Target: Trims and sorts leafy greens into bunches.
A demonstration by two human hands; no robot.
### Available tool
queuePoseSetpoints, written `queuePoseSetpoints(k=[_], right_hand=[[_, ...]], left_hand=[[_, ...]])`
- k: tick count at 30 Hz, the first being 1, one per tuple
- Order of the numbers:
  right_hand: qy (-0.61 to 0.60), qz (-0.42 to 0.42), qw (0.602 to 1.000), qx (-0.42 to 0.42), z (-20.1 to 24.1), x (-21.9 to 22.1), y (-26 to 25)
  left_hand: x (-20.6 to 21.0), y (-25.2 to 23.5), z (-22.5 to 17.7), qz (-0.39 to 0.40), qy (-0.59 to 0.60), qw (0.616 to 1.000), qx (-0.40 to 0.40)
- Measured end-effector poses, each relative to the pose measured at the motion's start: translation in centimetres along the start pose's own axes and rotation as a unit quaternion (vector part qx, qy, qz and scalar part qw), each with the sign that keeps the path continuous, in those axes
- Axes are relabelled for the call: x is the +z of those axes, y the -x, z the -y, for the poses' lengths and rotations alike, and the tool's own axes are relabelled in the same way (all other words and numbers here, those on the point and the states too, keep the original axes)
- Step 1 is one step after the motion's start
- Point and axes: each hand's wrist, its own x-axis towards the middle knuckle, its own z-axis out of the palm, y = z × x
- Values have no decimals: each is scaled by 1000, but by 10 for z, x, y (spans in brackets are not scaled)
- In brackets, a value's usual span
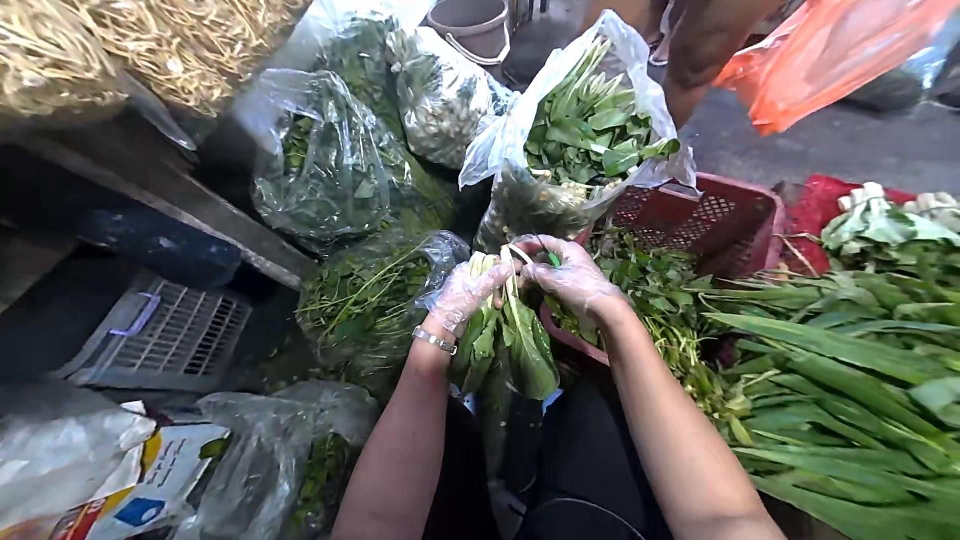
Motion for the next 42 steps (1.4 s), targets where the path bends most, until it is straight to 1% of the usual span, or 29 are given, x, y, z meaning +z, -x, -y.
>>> queuePoseSetpoints(k=[2,4,5,6,7,9,10,11,12,14,15,16,17,19,21,23,24,25,27,29,31,34,38,40,41,42], right_hand=[[152,-26,987,-36,3,-5,5],[295,-75,950,-68,9,-15,13],[347,-103,928,-83,9,-25,17],[384,-124,912,-78,10,-38,18],[411,-128,902,-45,9,-53,17],[437,-87,894,53,5,-79,14],[435,-74,895,70,-3,-86,14],[419,-81,903,60,-12,-88,18],[376,-93,921,34,-19,-87,22],[212,-107,971,-17,-24,-71,31],[119,-89,989,-19,-23,-58,36],[39,-61,997,-2,-19,-46,40],[-14,-38,999,24,-14,-35,43],[-62,-7,996,62,-9,-18,46],[-72,13,995,68,-8,-3,44],[-58,16,996,65,-10,6,39],[-71,9,994,80,-10,8,37],[-105,2,989,104,-10,8,35],[-218,4,968,123,-19,5,35],[-345,41,933,97,-37,-3,37],[-431,79,896,67,-50,-11,39],[-472,110,873,47,-58,-16,40],[-478,120,869,48,-60,-15,40],[-453,114,882,59,-57,-13,40],[-425,97,898,60,-55,-10,40],[-378,60,922,67,-48,-6,42]], left_hand=[[2,-2,2,20,-1,1000,3],[4,0,1,55,-14,998,1],[7,2,0,74,-23,997,-3],[10,5,-3,88,-31,996,-10],[13,7,-6,94,-39,995,-20],[13,8,-7,96,-33,995,-27],[12,7,-4,92,-12,995,-22],[10,5,-2,85,18,996,-15],[9,3,-1,79,50,996,-10],[7,1,2,71,89,993,-2],[5,1,3,77,98,992,3],[4,0,4,80,103,991,6],[5,-1,4,78,104,991,6],[7,0,4,59,93,994,0],[10,2,4,37,78,996,-4],[15,4,2,9,57,998,-17],[16,4,1,-4,43,999,-30],[15,4,1,-11,35,999,-40],[11,5,-1,-3,32,998,-45],[7,3,-3,11,40,998,-44],[5,0,-1,11,70,997,-34],[5,0,0,15,99,995,-24],[7,0,2,28,116,993,-4],[9,-1,2,32,106,994,17],[11,-1,3,31,91,995,27],[13,-1,5,31,74,996,34]])
